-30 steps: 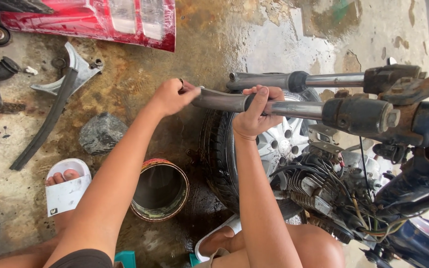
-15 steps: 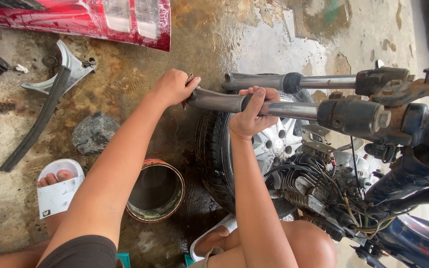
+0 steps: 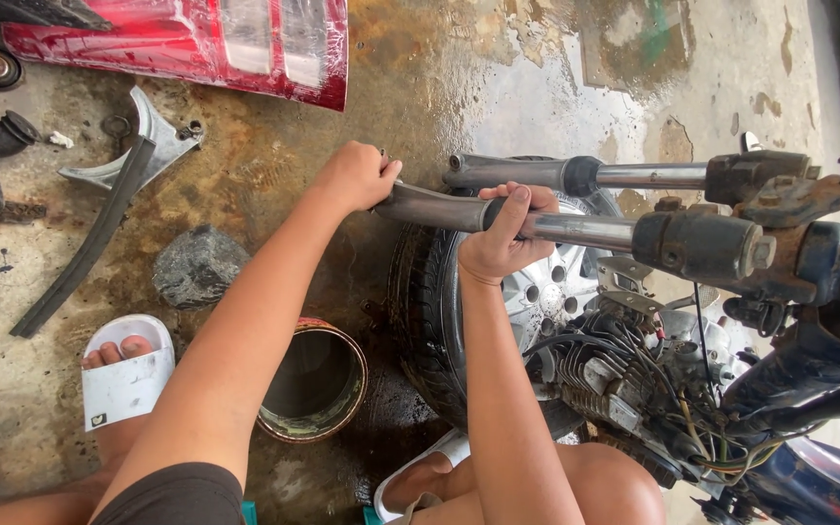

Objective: The person cleans the front wheel and tire of a motorcycle using a brush and a liquid from a can. They then clean the front fork tubes with a cloth, repeatedly dipping the cloth into the can to wipe the metal surfaces.

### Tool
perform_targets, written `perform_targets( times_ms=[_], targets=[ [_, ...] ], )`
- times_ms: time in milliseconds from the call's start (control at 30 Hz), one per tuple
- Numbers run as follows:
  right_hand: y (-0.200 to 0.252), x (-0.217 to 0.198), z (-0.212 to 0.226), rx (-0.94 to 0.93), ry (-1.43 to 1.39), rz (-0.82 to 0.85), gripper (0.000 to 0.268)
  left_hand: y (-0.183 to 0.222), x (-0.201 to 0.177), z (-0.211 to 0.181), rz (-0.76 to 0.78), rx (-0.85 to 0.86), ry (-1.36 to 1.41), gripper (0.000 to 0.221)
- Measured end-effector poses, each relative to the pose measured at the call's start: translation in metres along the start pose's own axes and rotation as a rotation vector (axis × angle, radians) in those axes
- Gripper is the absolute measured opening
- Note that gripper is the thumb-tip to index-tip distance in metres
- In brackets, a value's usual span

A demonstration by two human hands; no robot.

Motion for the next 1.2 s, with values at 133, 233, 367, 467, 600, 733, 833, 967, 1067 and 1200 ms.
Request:
perform_targets(
  times_ms=[133,233,367,467,600,733,833,967,1067,1200],
  targets=[
    [0.002,-0.003,-0.001,0.011,0.004,-0.001,0.023,-0.015,-0.006,-0.008,0.155,-0.071,-0.067,0.048],
    [0.003,-0.001,-0.003,0.017,-0.027,-0.015,0.022,-0.005,-0.017,-0.015,0.370,-0.223,-0.043,0.062],
    [0.003,-0.001,-0.004,0.024,-0.015,-0.021,0.021,0.000,-0.037,-0.033,0.428,-0.311,0.021,0.072],
    [0.006,-0.003,-0.006,0.027,-0.008,-0.028,0.021,-0.006,-0.024,-0.019,0.409,-0.293,0.027,0.064],
    [0.002,-0.001,-0.005,0.018,0.003,-0.025,0.022,-0.019,-0.006,-0.002,0.292,-0.220,0.058,0.059],
    [0.002,-0.001,-0.007,0.014,0.001,-0.036,0.022,-0.015,-0.016,-0.013,0.257,-0.229,0.055,0.056],
    [0.002,-0.001,-0.008,0.012,-0.006,-0.036,0.022,-0.014,-0.010,-0.008,0.258,-0.273,0.046,0.061],
    [0.003,0.000,-0.005,0.014,-0.003,-0.042,0.022,-0.008,-0.025,-0.021,0.194,-0.280,-0.002,0.056],
    [0.002,0.002,-0.005,0.011,-0.014,-0.049,0.023,-0.007,-0.029,-0.025,0.136,-0.258,-0.016,0.056],
    [0.001,0.004,-0.001,0.015,-0.011,-0.055,0.023,-0.012,-0.020,-0.022,0.052,-0.125,-0.062,0.051]
  ],
)
Point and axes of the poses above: each hand's wrist, its own y-axis away from the middle knuckle, its own x-axis out of the palm, z = x × y, the point moved 3 cm from there along -y, towards the middle knuckle, and after that the axes turned 2 degrees about x, right-handed, at the moved point
